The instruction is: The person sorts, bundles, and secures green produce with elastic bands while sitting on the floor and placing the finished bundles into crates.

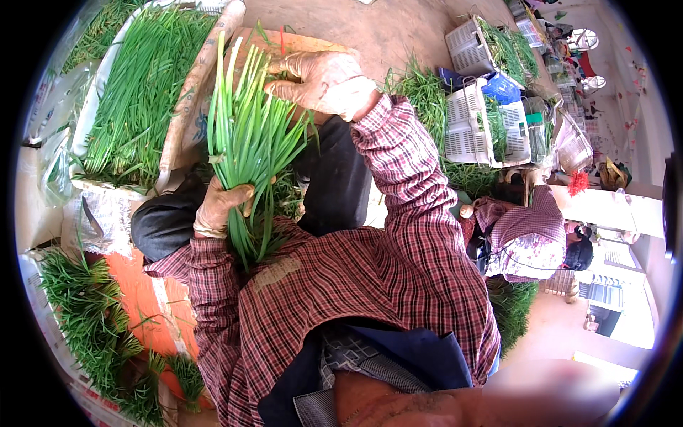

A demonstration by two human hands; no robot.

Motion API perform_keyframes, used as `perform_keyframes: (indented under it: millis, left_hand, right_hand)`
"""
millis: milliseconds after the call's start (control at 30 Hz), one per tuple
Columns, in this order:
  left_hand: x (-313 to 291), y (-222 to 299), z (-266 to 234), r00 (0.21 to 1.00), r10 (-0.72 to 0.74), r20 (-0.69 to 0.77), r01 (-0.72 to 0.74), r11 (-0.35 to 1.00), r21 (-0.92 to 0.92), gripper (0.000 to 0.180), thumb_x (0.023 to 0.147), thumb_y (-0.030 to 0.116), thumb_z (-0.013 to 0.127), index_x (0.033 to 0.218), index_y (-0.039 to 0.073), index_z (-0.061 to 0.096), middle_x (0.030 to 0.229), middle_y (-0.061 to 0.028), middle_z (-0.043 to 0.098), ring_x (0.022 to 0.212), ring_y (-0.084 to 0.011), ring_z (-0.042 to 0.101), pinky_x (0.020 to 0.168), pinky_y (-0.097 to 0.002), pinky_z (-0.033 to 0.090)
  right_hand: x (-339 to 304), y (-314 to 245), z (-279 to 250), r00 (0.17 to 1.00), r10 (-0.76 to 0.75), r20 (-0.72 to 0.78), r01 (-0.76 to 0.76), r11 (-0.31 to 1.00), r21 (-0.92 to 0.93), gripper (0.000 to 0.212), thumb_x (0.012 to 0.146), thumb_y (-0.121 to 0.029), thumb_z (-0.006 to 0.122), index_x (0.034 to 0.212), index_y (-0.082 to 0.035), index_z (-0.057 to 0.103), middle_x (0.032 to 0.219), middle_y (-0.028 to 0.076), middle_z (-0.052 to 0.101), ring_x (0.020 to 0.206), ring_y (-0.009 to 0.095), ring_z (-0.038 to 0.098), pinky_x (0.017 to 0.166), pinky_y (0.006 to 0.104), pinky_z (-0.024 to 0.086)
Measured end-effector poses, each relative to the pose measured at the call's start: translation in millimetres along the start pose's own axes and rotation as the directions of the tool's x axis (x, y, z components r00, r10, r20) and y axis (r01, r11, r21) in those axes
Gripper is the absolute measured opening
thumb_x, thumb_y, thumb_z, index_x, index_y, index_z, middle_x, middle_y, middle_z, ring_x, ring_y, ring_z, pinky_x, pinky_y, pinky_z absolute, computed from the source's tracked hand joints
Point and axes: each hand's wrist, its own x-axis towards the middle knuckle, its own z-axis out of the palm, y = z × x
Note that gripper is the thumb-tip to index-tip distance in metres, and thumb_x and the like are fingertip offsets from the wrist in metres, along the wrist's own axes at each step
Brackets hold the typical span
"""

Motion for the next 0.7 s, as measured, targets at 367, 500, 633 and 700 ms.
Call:
perform_keyframes:
  millis: [367, 500, 633, 700]
  left_hand:
    - [-0.7, 1.7, -8.5, 1.000, 0.017, -0.003, -0.017, 1.000, 0.023, 0.049, 0.079, 0.023, 0.067, 0.118, -0.004, 0.056, 0.106, -0.0220, 0.065, 0.074, -0.0179, 0.062, 0.042, -0.0212, 0.044]
    - [1.9, 18.2, 10.4, 0.985, 0.057, -0.165, -0.058, 0.998, -0.002, 0.052, 0.076, 0.033, 0.067, 0.112, -0.004, 0.060, 0.104, -0.0176, 0.066, 0.058, -0.0121, 0.056, 0.049, -0.0215, 0.044]
    - [0.9, 22.1, 8.9, 0.956, 0.066, -0.285, -0.081, 0.996, -0.043, 0.057, 0.076, 0.036, 0.066, 0.114, -0.006, 0.059, 0.104, -0.0150, 0.067, 0.066, -0.0144, 0.057, 0.060, -0.0242, 0.045]
    - [4.6, 23.9, 7.3, 0.965, 0.062, -0.253, -0.094, 0.989, -0.113, 0.057, 0.076, 0.034, 0.066, 0.115, -0.006, 0.058, 0.102, -0.0149, 0.067, 0.068, -0.0155, 0.058, 0.061, -0.0253, 0.046]
  right_hand:
    - [18.0, 14.6, -28.1, 0.975, 0.089, -0.202, -0.144, 0.949, -0.279, 0.024, 0.087, -0.026, 0.058, 0.099, -0.006, 0.062, 0.085, 0.006, 0.065, 0.067, 0.018, 0.061, 0.061, 0.0293, 0.048]
    - [-11.8, 36.7, -40.1, 0.982, 0.188, -0.006, -0.186, 0.977, 0.104, 0.034, 0.087, -0.042, 0.061, 0.089, -0.009, 0.070, 0.077, 0.007, 0.066, 0.066, 0.016, 0.061, 0.060, 0.0327, 0.051]
    - [-30.3, 0.9, -27.1, 0.819, 0.211, 0.533, -0.434, 0.836, 0.336, 0.044, 0.085, -0.053, 0.061, 0.096, -0.011, 0.072, 0.080, 0.001, 0.067, 0.072, 0.010, 0.058, 0.070, 0.0275, 0.049]
    - [-27.4, 12.1, -9.8, 0.776, 0.340, 0.531, -0.502, 0.843, 0.193, 0.048, 0.086, -0.054, 0.059, 0.100, -0.010, 0.070, 0.081, 0.002, 0.068, 0.074, 0.011, 0.059, 0.074, 0.0271, 0.048]
